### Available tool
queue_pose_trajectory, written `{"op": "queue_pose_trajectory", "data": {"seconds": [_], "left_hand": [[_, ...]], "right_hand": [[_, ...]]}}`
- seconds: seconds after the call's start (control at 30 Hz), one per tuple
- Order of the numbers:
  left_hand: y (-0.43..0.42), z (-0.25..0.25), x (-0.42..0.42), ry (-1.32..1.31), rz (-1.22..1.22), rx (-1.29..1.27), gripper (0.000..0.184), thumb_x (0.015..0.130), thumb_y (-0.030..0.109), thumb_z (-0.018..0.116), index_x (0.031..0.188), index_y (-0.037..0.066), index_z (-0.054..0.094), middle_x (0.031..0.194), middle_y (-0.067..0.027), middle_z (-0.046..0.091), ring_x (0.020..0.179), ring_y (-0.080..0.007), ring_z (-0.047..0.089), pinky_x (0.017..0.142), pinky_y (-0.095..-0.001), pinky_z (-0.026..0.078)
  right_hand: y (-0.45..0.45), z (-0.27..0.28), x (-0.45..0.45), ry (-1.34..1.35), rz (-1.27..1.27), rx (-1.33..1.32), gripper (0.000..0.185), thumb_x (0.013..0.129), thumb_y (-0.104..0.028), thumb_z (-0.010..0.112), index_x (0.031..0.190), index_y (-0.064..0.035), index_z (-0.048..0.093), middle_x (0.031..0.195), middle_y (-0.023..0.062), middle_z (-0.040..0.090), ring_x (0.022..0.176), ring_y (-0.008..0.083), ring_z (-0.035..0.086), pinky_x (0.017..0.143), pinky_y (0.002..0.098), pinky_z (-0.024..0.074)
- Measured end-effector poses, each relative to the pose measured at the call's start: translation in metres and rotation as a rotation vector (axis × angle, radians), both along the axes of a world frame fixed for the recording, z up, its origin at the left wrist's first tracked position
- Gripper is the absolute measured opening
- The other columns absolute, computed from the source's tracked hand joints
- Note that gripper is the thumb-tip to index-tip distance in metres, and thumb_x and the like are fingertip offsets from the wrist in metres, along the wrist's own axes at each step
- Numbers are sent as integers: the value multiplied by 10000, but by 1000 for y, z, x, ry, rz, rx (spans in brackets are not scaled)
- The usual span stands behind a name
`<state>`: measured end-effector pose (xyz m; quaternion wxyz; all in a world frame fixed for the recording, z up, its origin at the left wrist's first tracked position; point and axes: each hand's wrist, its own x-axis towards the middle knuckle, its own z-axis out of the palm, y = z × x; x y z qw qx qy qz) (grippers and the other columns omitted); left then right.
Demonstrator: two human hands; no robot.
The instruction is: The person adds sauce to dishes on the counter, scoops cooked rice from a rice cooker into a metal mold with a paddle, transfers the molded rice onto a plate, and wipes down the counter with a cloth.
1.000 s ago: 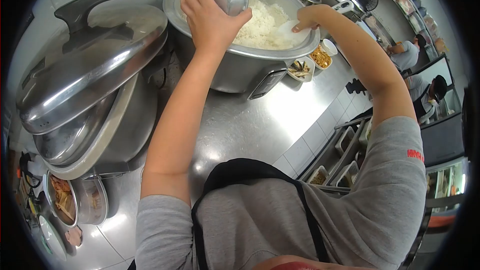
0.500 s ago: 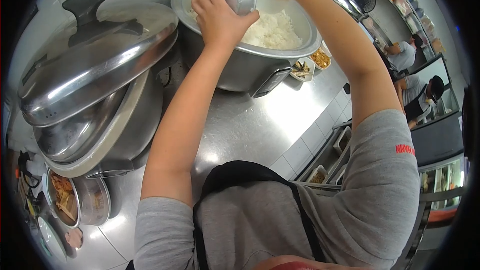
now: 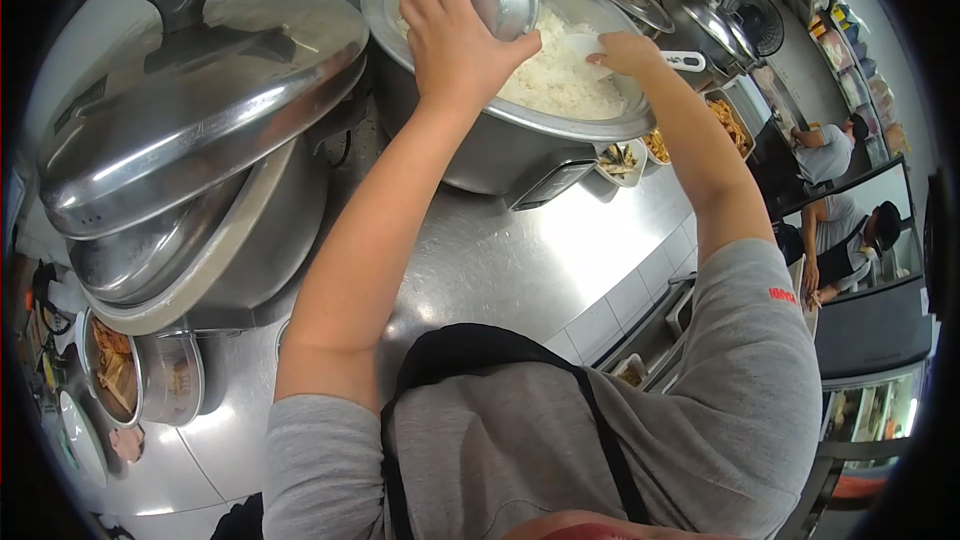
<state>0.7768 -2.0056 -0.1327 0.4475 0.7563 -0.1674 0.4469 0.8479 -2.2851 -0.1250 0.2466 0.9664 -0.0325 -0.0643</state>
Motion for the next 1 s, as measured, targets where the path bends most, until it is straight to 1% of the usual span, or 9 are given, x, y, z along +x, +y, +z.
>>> {"op": "queue_pose_trajectory", "data": {"seconds": [0.07, 0.33, 0.43, 0.53, 0.6, 0.63, 0.7, 0.83, 1.0], "left_hand": [[0, -2, 0, 30, -22, 27, 1015, 540, 306, 795, 1324, 36, 208, 1308, -208, 255, 1203, -397, 256, 981, -471, 296], [1, -7, 4, 69, -46, 5, 1012, 548, 312, 786, 1330, 41, 204, 1322, -203, 247, 1207, -400, 252, 982, -473, 302], [1, -8, 4, 102, -33, 18, 1012, 551, 318, 784, 1332, 40, 203, 1321, -204, 249, 1212, -397, 249, 984, -470, 299], [2, -7, 6, 109, -26, 18, 1009, 551, 319, 784, 1330, 40, 207, 1317, -207, 255, 1212, -396, 250, 987, -469, 295], [1, -9, 7, 111, -29, 14, 1008, 550, 318, 785, 1329, 39, 210, 1315, -209, 257, 1211, -396, 251, 989, -469, 292], [1, -10, 8, 99, -34, 16, 1016, 540, 308, 786, 1333, 54, 203, 1319, -215, 247, 1212, -404, 242, 965, -492, 314], [2, -10, 10, 82, -20, 20, 1026, 529, 298, 787, 1337, 69, 197, 1324, -220, 237, 1213, -413, 233, 941, -514, 337], [2, -8, 10, 125, -24, 50, 1031, 527, 294, 785, 1338, 62, 192, 1329, -225, 229, 1213, -412, 234, 947, -508, 333], [0, -8, 10, 138, -24, 62, 1030, 524, 281, 781, 1338, 62, 188, 1327, -225, 227, 1214, -410, 233, 945, -511, 333]], "right_hand": [[0, -3, -6, -33, 36, 30, 508, 820, -515, 508, 1078, -79, 557, 1058, 117, 599, 1018, 282, 561, 833, 416, 445], [20, -8, -48, -87, 107, 133, 449, 835, -479, 509, 1059, -94, 566, 1028, 111, 612, 980, 279, 579, 815, 416, 453], [52, 8, -59, 24, 80, 134, 453, 824, -486, 519, 1075, -111, 565, 1013, 114, 616, 973, 287, 581, 807, 424, 453], [74, 29, -56, 48, 237, 116, 430, 818, -476, 528, 1050, -116, 570, 989, 119, 620, 964, 293, 582, 797, 426, 455], [84, 50, -46, -153, 233, 182, 394, 821, -455, 530, 1013, -113, 573, 956, 110, 630, 936, 300, 592, 771, 428, 464], [80, 57, -37, -150, 238, 183, 394, 821, -455, 530, 1013, -113, 573, 956, 110, 630, 936, 300, 592, 771, 428, 464], [65, 73, -6, -306, 254, 59, 362, 824, -428, 535, 992, -108, 572, 936, 99, 638, 909, 292, 607, 758, 417, 477], [4, 42, 61, -412, 248, -25, 382, 849, -419, 503, 1039, -90, 546, 955, 123, 638, 918, 297, 604, 743, 423, 479], [-25, -19, 95, -339, -112, 95, 388, 853, -386, 514, 1087, -77, 536, 1073, 145, 599, 1022, 293, 566, 825, 421, 457]]}}
